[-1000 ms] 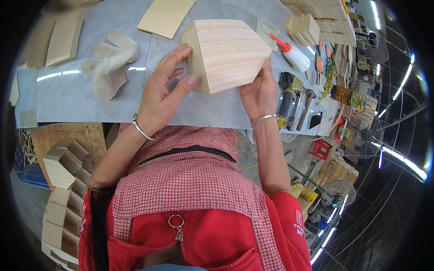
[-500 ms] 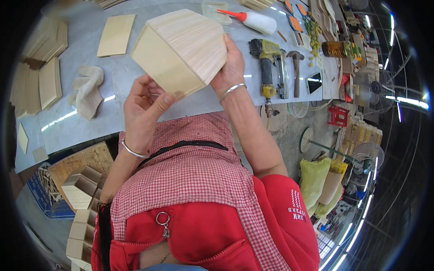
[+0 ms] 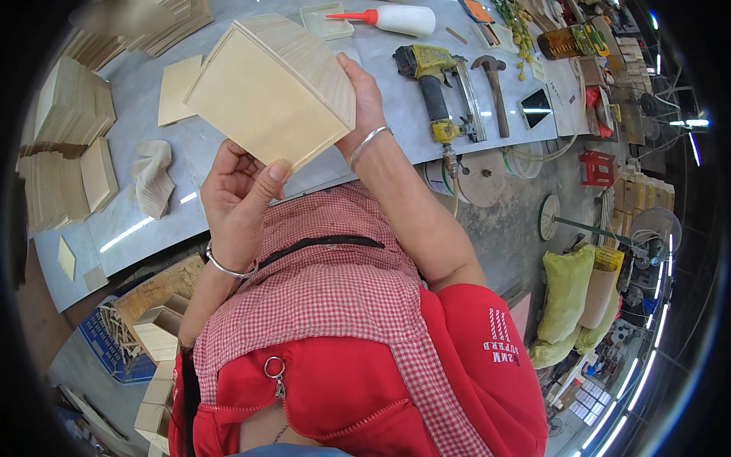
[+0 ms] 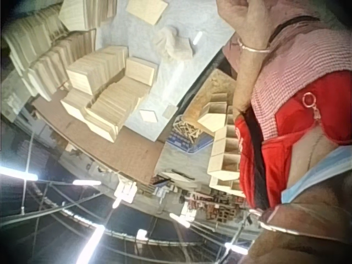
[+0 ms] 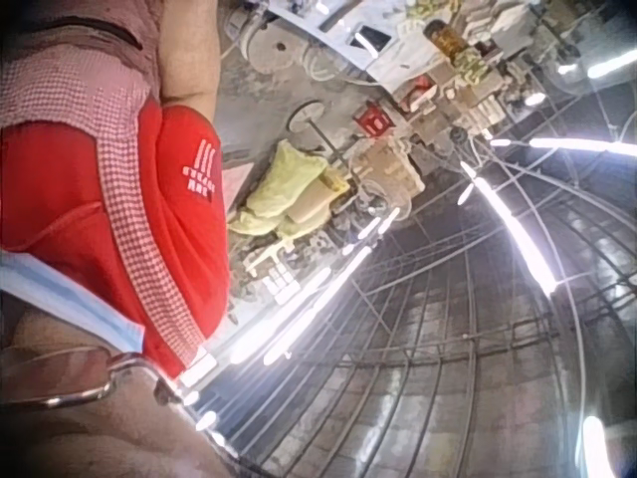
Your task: Assembling a house-shaped wooden box using glue, a pneumatic nail gun, and a hammer.
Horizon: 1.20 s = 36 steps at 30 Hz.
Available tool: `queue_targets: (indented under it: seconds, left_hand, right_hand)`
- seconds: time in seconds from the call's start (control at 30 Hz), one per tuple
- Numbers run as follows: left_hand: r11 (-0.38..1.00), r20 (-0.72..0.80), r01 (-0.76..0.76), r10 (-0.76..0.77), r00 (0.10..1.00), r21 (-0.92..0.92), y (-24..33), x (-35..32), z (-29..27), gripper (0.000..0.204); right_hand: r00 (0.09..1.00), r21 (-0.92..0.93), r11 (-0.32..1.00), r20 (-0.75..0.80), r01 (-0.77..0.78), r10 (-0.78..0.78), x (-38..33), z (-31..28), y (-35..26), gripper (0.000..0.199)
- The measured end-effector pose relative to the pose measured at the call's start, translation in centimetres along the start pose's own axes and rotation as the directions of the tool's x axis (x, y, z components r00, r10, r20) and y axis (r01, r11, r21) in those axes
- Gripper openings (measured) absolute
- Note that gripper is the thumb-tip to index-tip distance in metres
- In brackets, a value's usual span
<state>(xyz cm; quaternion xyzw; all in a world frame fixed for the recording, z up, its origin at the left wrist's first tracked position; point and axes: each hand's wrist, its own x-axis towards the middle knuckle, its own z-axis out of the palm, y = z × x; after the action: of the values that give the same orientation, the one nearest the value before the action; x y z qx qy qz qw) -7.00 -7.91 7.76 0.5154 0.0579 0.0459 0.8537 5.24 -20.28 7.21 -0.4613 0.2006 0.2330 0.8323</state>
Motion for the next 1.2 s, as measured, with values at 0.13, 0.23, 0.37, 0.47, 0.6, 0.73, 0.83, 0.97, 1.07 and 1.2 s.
queue_targets:
  seconds: [0.13,0.23,0.37,0.47,0.6,0.73,0.83,0.97,1.07,1.2]
  left_hand:
    - [0.998,0.021,0.009,-0.010,1.000,0.056,-1.2,0.4,-0.9,0.033]
    - [0.972,-0.049,0.008,0.003,0.999,0.234,-1.5,2.0,-3.6,0.036]
    - [0.948,-0.173,-0.073,0.132,0.976,0.310,1.6,4.3,-5.9,0.042]
    - [0.907,-0.114,-0.132,0.192,0.975,0.399,4.0,5.4,-4.8,0.048]
    - [0.821,0.016,-0.133,0.150,0.989,0.555,2.9,5.1,-5.7,0.059]
    - [0.852,-0.018,-0.063,0.085,0.996,0.520,2.9,4.8,-5.1,0.055]
    - [0.915,-0.072,0.016,0.014,0.997,0.402,3.0,5.3,-4.8,0.052]
    - [0.900,-0.072,0.016,0.017,0.997,0.435,3.0,5.6,-4.8,0.052]
    - [0.842,-0.096,0.047,0.005,0.995,0.538,3.5,6.2,-4.9,0.057]
    - [0.814,-0.074,0.128,-0.105,0.992,0.567,4.0,8.8,-4.7,0.058]
  right_hand:
    - [0.970,0.242,0.970,0.236,0.000,-0.059,0.7,-0.8,-1.4,0.044]
    - [0.891,0.160,0.883,0.037,0.441,-0.452,-0.3,0.6,-3.2,0.032]
    - [0.138,-0.433,-0.177,0.603,0.884,-0.785,-1.3,1.2,-1.3,0.010]
    - [-0.100,-0.251,-0.487,0.804,0.836,-0.587,-0.7,0.3,2.5,0.020]
    - [-0.027,-0.250,-0.470,0.861,0.846,-0.507,-2.1,-1.4,4.8,0.032]
    - [0.040,-0.296,-0.433,0.860,0.851,-0.509,-3.5,-0.9,6.0,0.039]
    - [0.111,-0.354,-0.377,0.839,0.856,-0.533,-3.8,-1.1,5.6,0.041]
    - [0.169,-0.444,-0.390,0.805,0.807,-0.568,-4.4,-2.6,3.3,0.031]
    - [0.303,-0.569,-0.245,0.698,0.785,-0.648,-4.0,-5.3,2.2,0.033]
    - [0.666,-0.664,0.290,0.423,0.689,-0.614,-2.3,-7.2,2.8,0.037]
